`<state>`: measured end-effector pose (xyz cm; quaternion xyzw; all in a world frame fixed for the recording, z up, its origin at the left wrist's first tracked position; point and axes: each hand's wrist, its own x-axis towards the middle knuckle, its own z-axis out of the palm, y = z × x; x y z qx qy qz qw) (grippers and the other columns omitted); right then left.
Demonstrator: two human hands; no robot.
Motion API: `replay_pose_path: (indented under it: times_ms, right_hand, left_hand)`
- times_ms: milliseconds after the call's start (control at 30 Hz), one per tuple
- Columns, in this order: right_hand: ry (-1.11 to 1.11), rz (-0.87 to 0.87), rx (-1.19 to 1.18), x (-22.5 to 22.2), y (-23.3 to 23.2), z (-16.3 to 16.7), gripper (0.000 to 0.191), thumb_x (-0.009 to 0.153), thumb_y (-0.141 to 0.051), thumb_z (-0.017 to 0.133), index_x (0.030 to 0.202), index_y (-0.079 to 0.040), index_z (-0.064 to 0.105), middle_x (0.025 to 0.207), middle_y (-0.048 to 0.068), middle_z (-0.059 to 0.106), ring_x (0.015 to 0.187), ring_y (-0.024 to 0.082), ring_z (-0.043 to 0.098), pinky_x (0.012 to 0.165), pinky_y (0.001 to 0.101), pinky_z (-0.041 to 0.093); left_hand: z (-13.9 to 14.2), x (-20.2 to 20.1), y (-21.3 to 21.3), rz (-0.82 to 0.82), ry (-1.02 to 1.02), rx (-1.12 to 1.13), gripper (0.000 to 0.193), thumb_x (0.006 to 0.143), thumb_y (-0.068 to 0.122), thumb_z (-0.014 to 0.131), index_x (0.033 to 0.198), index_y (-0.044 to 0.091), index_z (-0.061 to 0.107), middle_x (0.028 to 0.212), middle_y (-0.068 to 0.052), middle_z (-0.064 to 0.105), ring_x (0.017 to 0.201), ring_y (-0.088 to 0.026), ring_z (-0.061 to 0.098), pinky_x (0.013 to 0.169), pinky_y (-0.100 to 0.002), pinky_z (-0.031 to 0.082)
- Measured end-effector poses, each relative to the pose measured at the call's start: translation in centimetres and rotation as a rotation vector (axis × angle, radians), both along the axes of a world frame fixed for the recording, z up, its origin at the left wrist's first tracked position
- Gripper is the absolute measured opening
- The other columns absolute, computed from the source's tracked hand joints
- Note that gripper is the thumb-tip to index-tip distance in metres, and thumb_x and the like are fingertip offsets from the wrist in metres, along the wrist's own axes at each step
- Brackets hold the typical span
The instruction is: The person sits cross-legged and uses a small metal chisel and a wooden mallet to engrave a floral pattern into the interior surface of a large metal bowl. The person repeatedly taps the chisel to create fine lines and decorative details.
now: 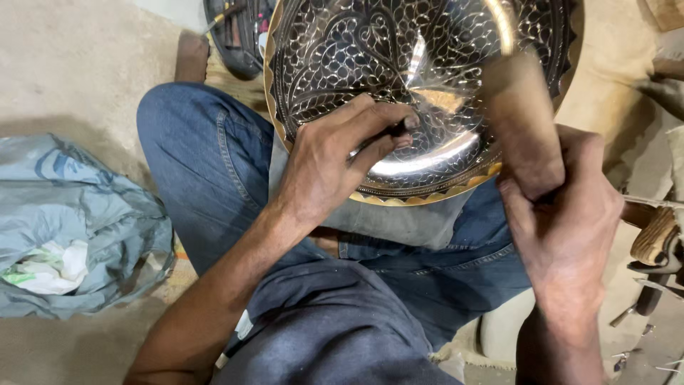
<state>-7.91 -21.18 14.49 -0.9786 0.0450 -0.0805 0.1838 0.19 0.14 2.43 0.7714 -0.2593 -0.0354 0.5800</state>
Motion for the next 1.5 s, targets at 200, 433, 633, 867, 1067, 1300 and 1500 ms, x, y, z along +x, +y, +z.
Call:
replay_pose_path:
  times_ms: [200,433,633,867,1067,1300,1500]
  right_hand:
    - [-0.046,0.108,-0.214,-0.7,-0.3,-0.5,0.037,0.092,-0.002,0.081,0.122,0.004,0.059,0.096,0.018,0.068,0.081,0.027,0.069,0.075,0.0372,0.056]
    - [-0.024,0.088,-0.285,-0.2,0.2,-0.1,0.039,0.090,-0.004,0.082,0.121,0.003,0.060,0.097,0.017,0.069,0.084,0.028,0.071,0.075,0.0359,0.056]
    - [-0.044,0.128,-0.382,-0.6,0.9,1.4,0.044,0.088,-0.004,0.082,0.125,0.002,0.059,0.103,0.018,0.069,0.090,0.030,0.071,0.083,0.0366,0.058]
    - [0.049,0.075,-0.257,-0.1,0.1,0.5,0.042,0.084,-0.006,0.082,0.118,0.005,0.060,0.091,0.019,0.069,0.074,0.028,0.069,0.066,0.0385,0.056]
    - [-0.035,0.153,-0.359,-0.8,-0.3,-0.3,0.032,0.097,-0.008,0.083,0.120,0.000,0.061,0.094,0.014,0.069,0.077,0.022,0.069,0.073,0.0353,0.057]
    - [0.027,0.149,-0.648,-0.5,-0.6,-0.4,0.028,0.094,-0.020,0.082,0.109,-0.002,0.068,0.082,0.011,0.071,0.060,0.021,0.065,0.053,0.0356,0.052]
    - [0.012,0.175,-0.632,-0.6,-0.8,-0.2,0.034,0.087,-0.016,0.087,0.107,0.001,0.066,0.085,0.013,0.071,0.063,0.022,0.067,0.056,0.0353,0.055]
  left_hand:
    - [-0.1,-0.3,0.0,0.030,-0.030,-0.040,0.036,0.099,0.013,0.073,0.134,0.013,0.063,0.113,-0.004,0.070,0.098,-0.016,0.076,0.086,-0.027,0.069]
    - [-0.2,-0.1,0.1,0.006,-0.073,-0.034,0.036,0.100,0.010,0.072,0.134,0.012,0.062,0.117,-0.005,0.070,0.101,-0.018,0.076,0.089,-0.028,0.068]
    - [-0.1,-0.1,0.0,0.023,-0.077,-0.020,0.033,0.100,0.011,0.072,0.132,0.011,0.064,0.113,-0.005,0.071,0.099,-0.017,0.075,0.086,-0.029,0.068]
    - [0.1,0.0,0.0,0.018,-0.083,0.040,0.027,0.100,0.014,0.073,0.126,0.012,0.068,0.104,-0.003,0.071,0.091,-0.015,0.075,0.081,-0.030,0.067]
    - [-0.1,-0.2,0.0,0.031,-0.083,-0.007,0.033,0.101,0.012,0.070,0.133,0.012,0.064,0.113,-0.004,0.070,0.097,-0.016,0.075,0.086,-0.027,0.068]
    - [-0.3,-0.1,0.0,0.037,-0.119,0.046,0.033,0.102,0.012,0.070,0.134,0.011,0.062,0.113,-0.005,0.070,0.100,-0.018,0.075,0.088,-0.028,0.068]
    - [-0.6,0.1,-0.2,0.025,-0.100,0.028,0.034,0.100,0.009,0.072,0.132,0.010,0.062,0.114,-0.006,0.070,0.101,-0.018,0.075,0.089,-0.029,0.068]
